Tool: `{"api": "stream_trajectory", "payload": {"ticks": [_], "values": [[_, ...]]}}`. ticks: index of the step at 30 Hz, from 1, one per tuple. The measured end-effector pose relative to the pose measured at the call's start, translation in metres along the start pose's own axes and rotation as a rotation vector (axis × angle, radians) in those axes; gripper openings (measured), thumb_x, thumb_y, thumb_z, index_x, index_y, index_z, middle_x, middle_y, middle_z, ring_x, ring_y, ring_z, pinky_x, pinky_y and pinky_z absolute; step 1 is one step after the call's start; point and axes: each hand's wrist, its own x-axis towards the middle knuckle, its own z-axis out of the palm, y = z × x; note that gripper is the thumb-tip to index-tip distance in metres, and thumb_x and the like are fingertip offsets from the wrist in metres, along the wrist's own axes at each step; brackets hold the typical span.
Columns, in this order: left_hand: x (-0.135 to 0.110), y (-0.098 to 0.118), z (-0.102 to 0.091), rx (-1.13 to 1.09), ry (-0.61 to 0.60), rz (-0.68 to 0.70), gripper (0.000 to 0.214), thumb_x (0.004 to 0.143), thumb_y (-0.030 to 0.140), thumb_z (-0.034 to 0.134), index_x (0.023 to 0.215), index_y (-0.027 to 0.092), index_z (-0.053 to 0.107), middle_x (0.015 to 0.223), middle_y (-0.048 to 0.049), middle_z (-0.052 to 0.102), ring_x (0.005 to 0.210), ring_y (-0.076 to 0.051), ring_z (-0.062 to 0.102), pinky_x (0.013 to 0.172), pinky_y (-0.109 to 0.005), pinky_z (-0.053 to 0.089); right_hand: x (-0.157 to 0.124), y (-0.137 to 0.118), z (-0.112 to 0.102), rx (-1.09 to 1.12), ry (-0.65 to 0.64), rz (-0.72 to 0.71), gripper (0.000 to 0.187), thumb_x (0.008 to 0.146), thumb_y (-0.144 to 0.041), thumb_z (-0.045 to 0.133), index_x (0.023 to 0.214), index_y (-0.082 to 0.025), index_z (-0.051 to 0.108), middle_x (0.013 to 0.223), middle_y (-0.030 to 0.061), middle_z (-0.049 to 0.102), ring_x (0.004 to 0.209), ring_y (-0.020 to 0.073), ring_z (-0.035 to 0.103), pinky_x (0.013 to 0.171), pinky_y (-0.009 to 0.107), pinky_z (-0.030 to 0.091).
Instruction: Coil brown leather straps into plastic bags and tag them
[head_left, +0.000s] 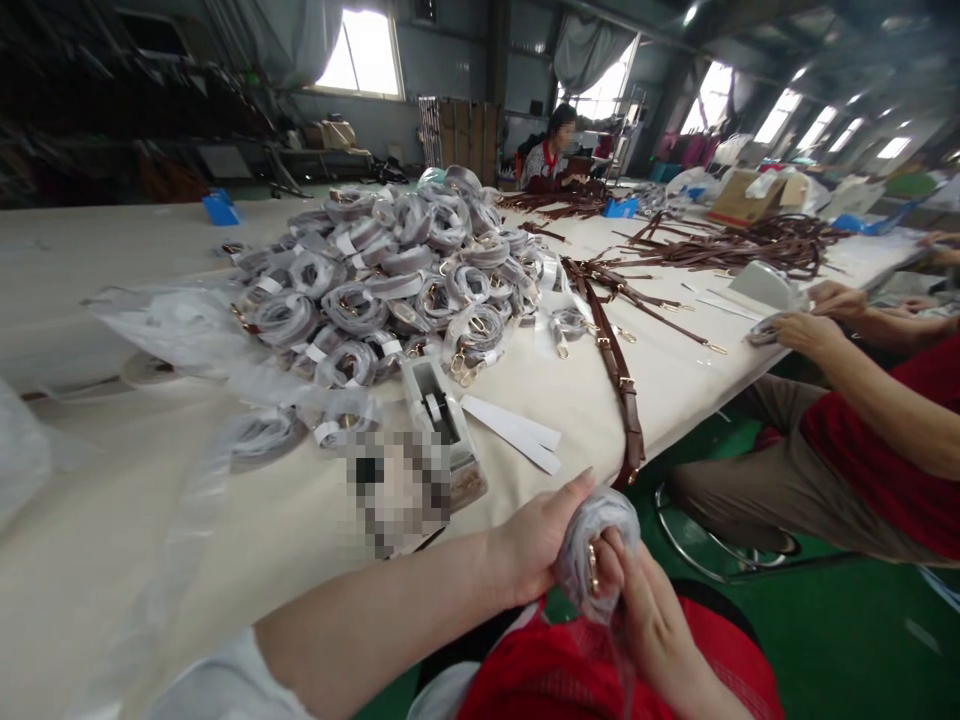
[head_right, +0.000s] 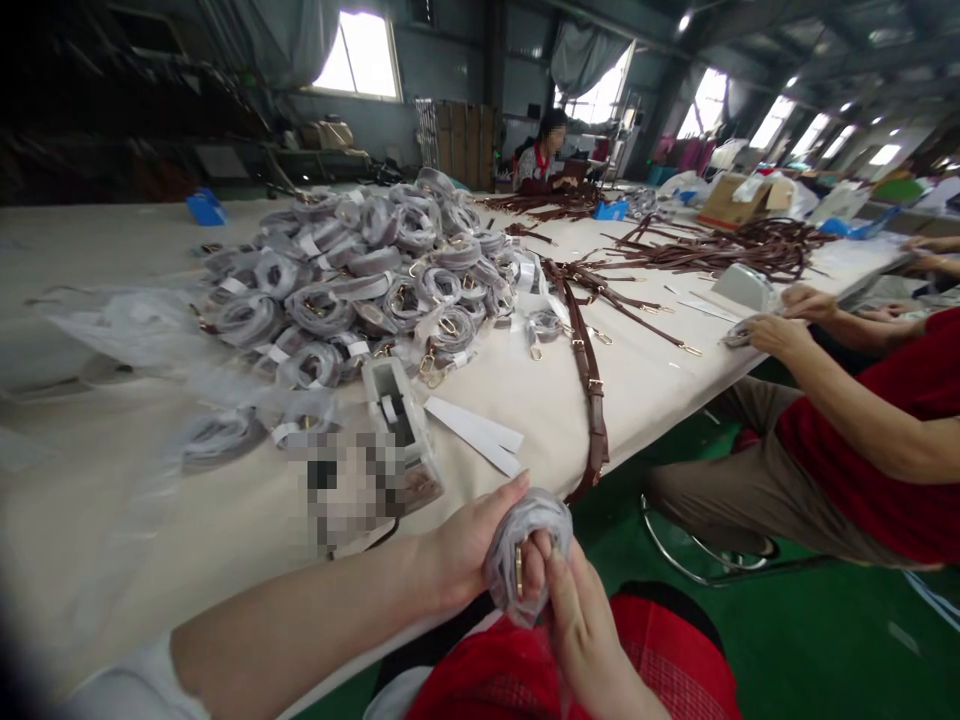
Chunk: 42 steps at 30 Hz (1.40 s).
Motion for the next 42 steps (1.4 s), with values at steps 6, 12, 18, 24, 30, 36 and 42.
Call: {"api": "stream_trajectory", "payload": {"ticks": [6,12,18,24,30,36,42], "values": [[0.005,0.005,-0.018,0.771,0.083,0.444,0.062,0.08,0.066,0.06,0.117,0.016,0.063,0.097,-0.0077,0.068,0.088,-0.019,0.063,0.081,-0.03,0.048,0.011,-0.024,-0.037,-0.316,-0.502,0.033,0.029,0.097,-0.046,0.046,0.103,-0.025,0.064,0.088,0.0058,0.072,0.08,0.0244,0.068,0.072,0.031,0.051],[-0.006,0.0,-0.011,1.1,-0.124,0.345,0.058,0.078,0.053,0.068,0.125,0.02,0.061,0.113,-0.0088,0.068,0.101,-0.027,0.064,0.086,-0.033,0.048,0.025,-0.026,-0.044,-0.173,-0.499,0.133,0.029,0.091,-0.046,0.056,0.099,-0.019,0.063,0.09,0.0063,0.07,0.081,0.0235,0.064,0.072,0.031,0.048],[0.0,-0.002,-0.007,0.584,0.384,0.515,0.044,0.09,0.055,0.052,0.105,0.015,0.061,0.072,-0.0011,0.061,0.059,-0.012,0.053,0.058,-0.023,0.043,0.023,-0.017,-0.035,0.091,-0.314,0.159,0.038,0.093,-0.053,0.049,0.085,-0.019,0.062,0.072,0.0014,0.062,0.065,0.0176,0.056,0.061,0.027,0.046],[0.005,-0.018,-0.01,0.45,0.483,0.578,0.044,0.092,0.057,0.048,0.105,0.016,0.058,0.075,-0.0006,0.057,0.065,-0.012,0.052,0.061,-0.023,0.044,0.008,-0.019,0.009,0.141,-0.133,0.174,0.054,0.096,-0.059,0.037,0.062,-0.02,0.055,0.058,0.0017,0.057,0.056,0.0169,0.051,0.057,0.028,0.042],[0.011,-0.013,-0.014,0.361,0.498,0.548,0.045,0.09,0.06,0.049,0.099,0.017,0.057,0.07,0.0009,0.054,0.063,-0.012,0.051,0.06,-0.024,0.043,0.012,-0.022,0.009,0.197,-0.062,0.158,0.043,0.094,-0.057,0.045,0.071,-0.022,0.056,0.057,-0.0017,0.053,0.052,0.0161,0.048,0.051,0.027,0.043],[0.011,-0.019,-0.013,0.351,0.585,0.583,0.047,0.09,0.063,0.047,0.098,0.018,0.057,0.082,-0.0024,0.061,0.073,-0.015,0.056,0.067,-0.025,0.047,0.009,-0.024,0.023,0.211,-0.015,0.13,0.042,0.086,-0.063,0.054,0.076,-0.022,0.059,0.051,-0.0029,0.048,0.051,0.0179,0.048,0.05,0.028,0.044],[0.009,-0.021,-0.017,0.619,0.571,0.587,0.039,0.096,0.054,0.041,0.09,0.019,0.056,0.082,-0.0025,0.06,0.078,-0.016,0.056,0.072,-0.027,0.045,0.018,-0.024,0.013,0.272,-0.017,0.317,0.044,0.087,-0.062,0.052,0.068,-0.023,0.051,0.05,-0.0038,0.044,0.043,0.0142,0.04,0.042,0.026,0.035]]}}
